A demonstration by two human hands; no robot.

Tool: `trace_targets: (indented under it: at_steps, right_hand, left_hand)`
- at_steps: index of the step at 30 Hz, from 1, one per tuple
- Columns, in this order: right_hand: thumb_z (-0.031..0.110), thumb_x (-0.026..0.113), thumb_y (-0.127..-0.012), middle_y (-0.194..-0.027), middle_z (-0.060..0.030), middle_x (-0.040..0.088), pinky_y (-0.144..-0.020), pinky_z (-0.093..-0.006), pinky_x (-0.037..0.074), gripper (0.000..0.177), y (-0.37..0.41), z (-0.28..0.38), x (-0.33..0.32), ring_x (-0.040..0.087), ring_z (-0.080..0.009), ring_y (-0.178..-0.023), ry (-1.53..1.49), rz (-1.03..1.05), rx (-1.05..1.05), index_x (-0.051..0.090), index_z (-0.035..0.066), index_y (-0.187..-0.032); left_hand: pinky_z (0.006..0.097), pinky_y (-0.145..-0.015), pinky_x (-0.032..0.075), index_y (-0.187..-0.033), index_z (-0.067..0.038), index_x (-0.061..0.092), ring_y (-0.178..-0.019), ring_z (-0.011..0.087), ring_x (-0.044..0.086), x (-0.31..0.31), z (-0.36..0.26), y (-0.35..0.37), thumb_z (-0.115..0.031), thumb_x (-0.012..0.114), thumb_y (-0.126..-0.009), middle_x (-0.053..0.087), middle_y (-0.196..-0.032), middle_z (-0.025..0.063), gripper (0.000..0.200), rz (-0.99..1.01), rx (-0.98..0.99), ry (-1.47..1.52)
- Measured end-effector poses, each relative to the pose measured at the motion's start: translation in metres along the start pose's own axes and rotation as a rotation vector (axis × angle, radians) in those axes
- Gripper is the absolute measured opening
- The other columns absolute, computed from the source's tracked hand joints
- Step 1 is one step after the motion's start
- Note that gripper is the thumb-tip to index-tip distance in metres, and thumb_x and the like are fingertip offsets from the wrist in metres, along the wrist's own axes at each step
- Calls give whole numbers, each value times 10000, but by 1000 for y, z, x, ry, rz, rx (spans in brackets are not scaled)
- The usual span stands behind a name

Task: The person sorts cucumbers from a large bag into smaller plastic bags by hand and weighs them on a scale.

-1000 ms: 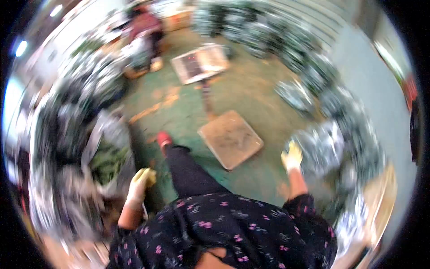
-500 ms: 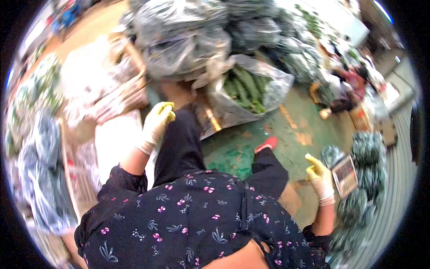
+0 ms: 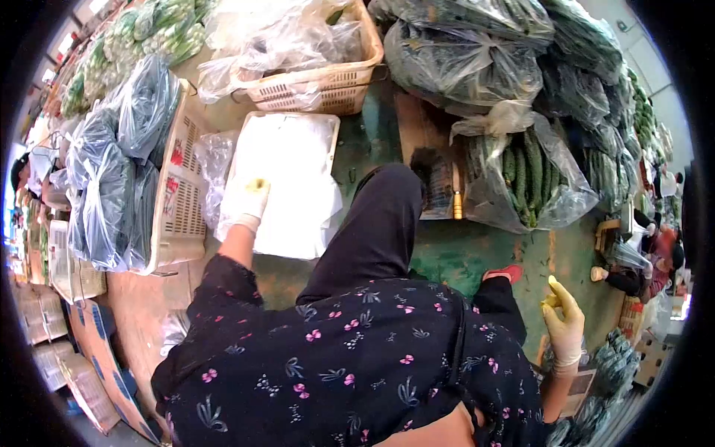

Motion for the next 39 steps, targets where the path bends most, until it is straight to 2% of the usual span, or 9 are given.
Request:
trace_targets:
  at_steps: [6,13,16,19,21,25,27,32,39]
  right_hand:
    - [-43,597,-754,-852,-33,588,-729,-225,443,485,3,-20,16,536,-95,-777,-122,-59,196,556,26,-1232]
    - [-15,599,-770,-902,-62,627,-715,-243,453,451,-9,21,27,563,-113,-784,-83,-21,111,567,23,-1218]
    - [-1,609,-765,-884,-62,625,-722,-252,457,446,-37,66,37,566,-123,-775,-95,69,35,573,23,-1209]
    - [17,623,-772,-846,-57,626,-737,-264,465,423,-67,128,73,568,-120,-761,-197,205,-170,593,48,-1192]
    - [50,638,-785,-867,-56,638,-736,-266,465,399,-83,177,106,572,-118,-757,-287,305,-347,608,64,-1183]
    - [165,693,-792,-1076,-104,639,-886,-288,457,488,-104,261,181,596,-154,-984,-509,499,-519,544,36,-1238]
    - [242,744,-747,-1121,-129,621,-896,-298,454,596,-109,289,224,585,-172,-1017,-616,547,-530,517,21,-1252]
    - [138,607,-846,-859,-80,679,-781,-257,469,215,-140,267,245,614,-140,-802,-759,461,-303,645,-27,-977]
    - [48,609,-834,-947,-70,661,-694,-286,513,238,-112,221,219,636,-166,-815,-1278,586,17,599,-10,-1065]
  left_hand:
    - [388,-824,488,-944,5,661,-904,352,632,96,-7,8,-460,689,-693,647,-952,236,529,214,-132,-241]
    - [405,-712,483,-787,-8,637,-756,338,617,140,17,-14,-209,614,-783,646,-795,195,202,321,94,-101]
    - [327,-557,431,-693,-12,606,-548,192,518,76,7,-24,-151,639,-791,588,-604,87,173,291,-13,434]
    - [278,-528,390,-672,-16,592,-549,107,446,-28,-69,-6,-167,653,-815,544,-596,27,217,261,-21,225]
    - [270,-521,371,-683,-17,589,-558,83,424,-62,-109,5,-210,661,-836,522,-595,-2,256,261,143,543]
    - [266,-524,362,-699,-14,594,-563,74,417,-105,-186,48,-251,648,-854,521,-598,-3,289,278,297,494]
    - [254,-553,390,-768,-15,621,-592,75,454,-106,-231,75,-284,615,-880,548,-639,0,291,381,408,525]
    - [249,-767,455,-1020,-13,639,-815,105,572,-104,-253,98,-262,541,-928,650,-873,32,282,474,329,1000]
    - [352,-963,407,-1242,17,498,-1136,318,530,15,-203,115,-423,653,-798,558,-1191,229,644,557,591,384]
Point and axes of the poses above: each hand's wrist, its own y-axis away from the middle knuckle, its own x-axis out of the palm, z = x × y, the point moved 9 cm from there along -y, towards the middle knuckle
